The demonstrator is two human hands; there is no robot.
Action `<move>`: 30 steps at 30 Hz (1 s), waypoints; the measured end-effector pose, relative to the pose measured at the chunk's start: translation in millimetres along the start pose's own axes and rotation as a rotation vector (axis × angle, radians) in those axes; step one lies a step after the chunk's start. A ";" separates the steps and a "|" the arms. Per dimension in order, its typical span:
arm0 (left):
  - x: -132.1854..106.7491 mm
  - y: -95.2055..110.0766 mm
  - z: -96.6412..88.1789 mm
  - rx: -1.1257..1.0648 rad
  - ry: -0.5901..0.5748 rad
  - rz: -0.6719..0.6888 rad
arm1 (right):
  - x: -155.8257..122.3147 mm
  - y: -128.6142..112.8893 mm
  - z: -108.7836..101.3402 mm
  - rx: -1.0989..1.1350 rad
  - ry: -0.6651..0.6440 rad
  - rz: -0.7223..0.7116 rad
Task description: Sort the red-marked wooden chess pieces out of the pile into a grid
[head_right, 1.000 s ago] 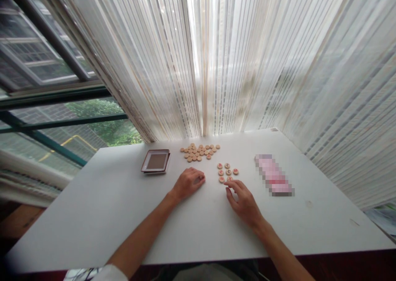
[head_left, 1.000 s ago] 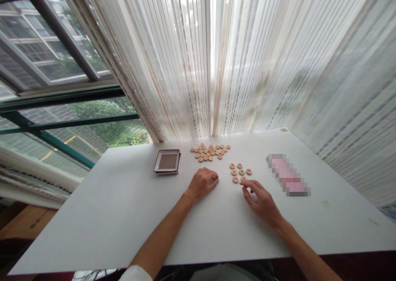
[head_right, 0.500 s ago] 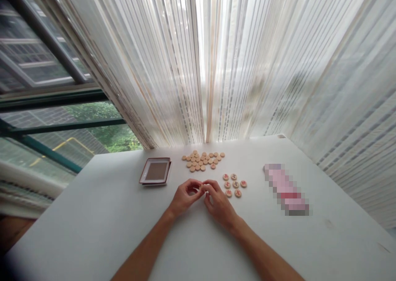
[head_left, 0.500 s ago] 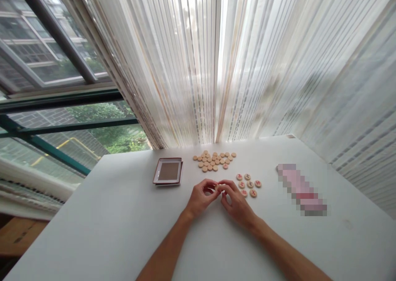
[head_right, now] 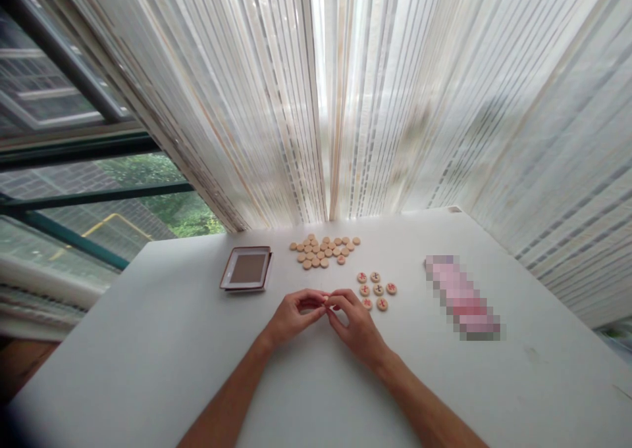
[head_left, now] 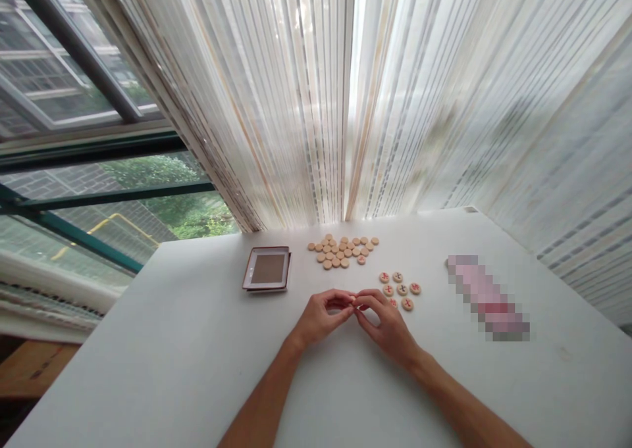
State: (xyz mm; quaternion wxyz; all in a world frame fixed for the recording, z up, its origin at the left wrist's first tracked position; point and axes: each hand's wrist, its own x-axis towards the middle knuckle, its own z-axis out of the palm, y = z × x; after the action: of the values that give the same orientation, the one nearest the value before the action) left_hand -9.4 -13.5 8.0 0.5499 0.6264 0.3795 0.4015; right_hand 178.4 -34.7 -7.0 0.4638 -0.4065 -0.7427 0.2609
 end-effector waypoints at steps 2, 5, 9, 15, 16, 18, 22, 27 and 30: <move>0.3 0.6 -0.7 0.013 0.003 -0.004 | 1.2 -1.6 -1.4 0.027 -0.003 0.025; 0.5 1.7 -1.4 0.047 0.012 0.001 | 2.5 -5.1 -2.8 0.060 -0.005 0.066; 0.1 4.2 -1.4 0.096 0.020 -0.002 | 2.4 -7.3 -2.1 0.108 0.019 0.100; -0.8 5.8 -1.7 0.144 0.032 0.021 | 0.4 -2.7 1.0 0.183 0.015 0.143; -1.0 5.7 -1.7 0.151 0.035 0.024 | 0.0 -2.0 1.4 0.192 0.014 0.162; -1.2 5.2 -1.6 0.156 0.036 0.033 | -0.6 -1.5 2.1 0.206 0.008 0.198; -0.8 3.6 -0.9 0.148 0.030 0.048 | -0.9 -2.5 2.4 0.222 0.005 0.209; 0.4 2.0 0.0 0.134 0.067 0.040 | -1.1 -3.0 3.0 0.272 -0.019 0.187; 0.7 1.4 0.8 0.128 0.081 0.034 | -1.3 -2.5 3.7 0.274 -0.028 0.178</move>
State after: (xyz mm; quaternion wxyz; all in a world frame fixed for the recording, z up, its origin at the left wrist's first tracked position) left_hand -8.4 -13.3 9.4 0.4859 0.6498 0.4159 0.4106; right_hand 174.5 -37.2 -7.3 0.4796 -0.4002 -0.6676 0.4053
